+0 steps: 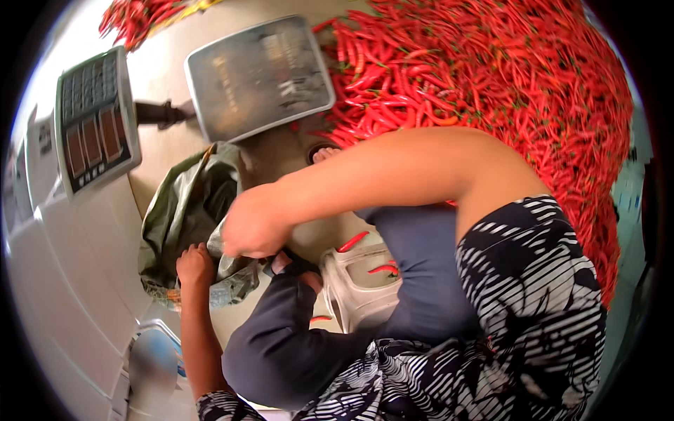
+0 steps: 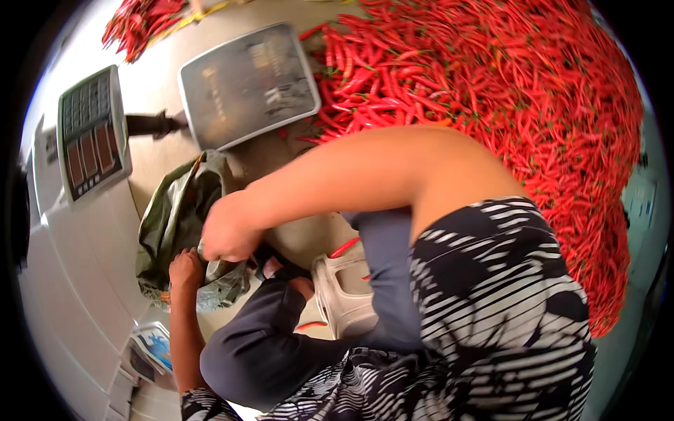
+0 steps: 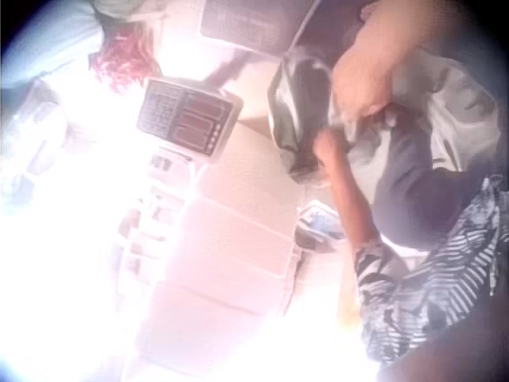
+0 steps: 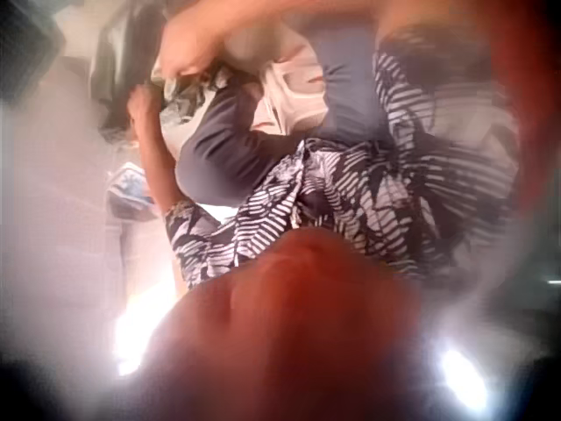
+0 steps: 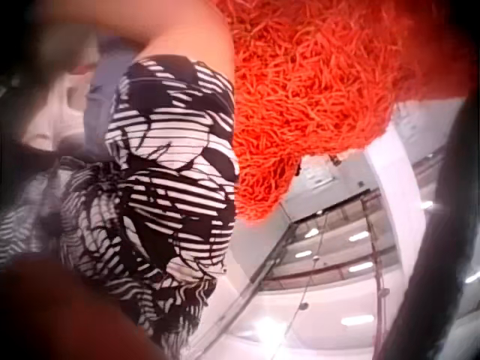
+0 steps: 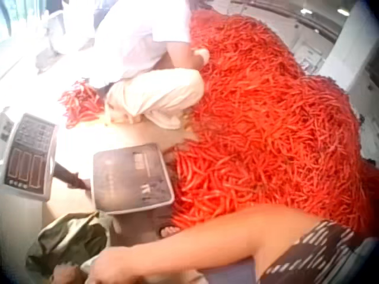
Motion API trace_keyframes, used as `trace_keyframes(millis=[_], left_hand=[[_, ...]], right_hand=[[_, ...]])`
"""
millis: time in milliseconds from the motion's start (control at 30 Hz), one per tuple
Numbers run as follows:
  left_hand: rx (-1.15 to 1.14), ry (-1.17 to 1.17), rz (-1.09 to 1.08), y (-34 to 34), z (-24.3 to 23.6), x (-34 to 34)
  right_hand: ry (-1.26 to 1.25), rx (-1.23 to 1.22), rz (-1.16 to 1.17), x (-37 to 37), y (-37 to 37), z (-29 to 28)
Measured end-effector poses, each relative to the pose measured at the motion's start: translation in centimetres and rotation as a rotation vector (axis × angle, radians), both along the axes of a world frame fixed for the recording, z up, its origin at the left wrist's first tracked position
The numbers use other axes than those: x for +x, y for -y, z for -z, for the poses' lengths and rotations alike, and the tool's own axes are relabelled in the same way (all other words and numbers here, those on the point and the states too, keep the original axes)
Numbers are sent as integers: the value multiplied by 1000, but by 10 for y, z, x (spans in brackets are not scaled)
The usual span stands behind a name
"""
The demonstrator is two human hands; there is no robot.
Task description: The person sits on the floor amidst a large pile of red chili peppers, picking them up by hand and placing them into a white cardboard box. The person also handles a digital scale and a green sack, occasionally adjusting the peppers in the box.
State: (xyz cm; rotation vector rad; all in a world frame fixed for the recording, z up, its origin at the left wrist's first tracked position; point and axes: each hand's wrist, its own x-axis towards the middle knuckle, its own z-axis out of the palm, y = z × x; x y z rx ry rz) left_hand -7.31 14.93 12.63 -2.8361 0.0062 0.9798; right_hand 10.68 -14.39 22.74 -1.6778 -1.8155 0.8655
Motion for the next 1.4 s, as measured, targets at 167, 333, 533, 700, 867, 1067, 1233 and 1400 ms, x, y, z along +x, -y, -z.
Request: trace_keyframes(millis=[167, 333, 533, 700, 867, 1067, 1233, 1400], left_hand=[[-207, 198, 320, 141, -113, 101], [-721, -112, 226, 238, -121, 165], [-833, -92, -114, 374, 40, 206], [-867, -210, -1042, 453, 90, 217], [-1144, -286, -1292, 468, 99, 216], [-1572, -484, -1241, 494, 91, 205], [-1815, -739, -1255, 472, 65, 201], [-1895, -962, -1309, 459, 64, 191]], right_hand=[[-337, -113, 935, 40, 263, 16], [-261, 18, 1930, 77, 495, 67], [308, -466, 1723, 157, 500, 111], [485, -772, 1578, 109, 454, 140], [362, -764, 1502, 79, 470, 110], [-92, -619, 1591, 51, 493, 97], [-515, -448, 1611, 26, 513, 73], [-790, -309, 1752, 4, 514, 54]])
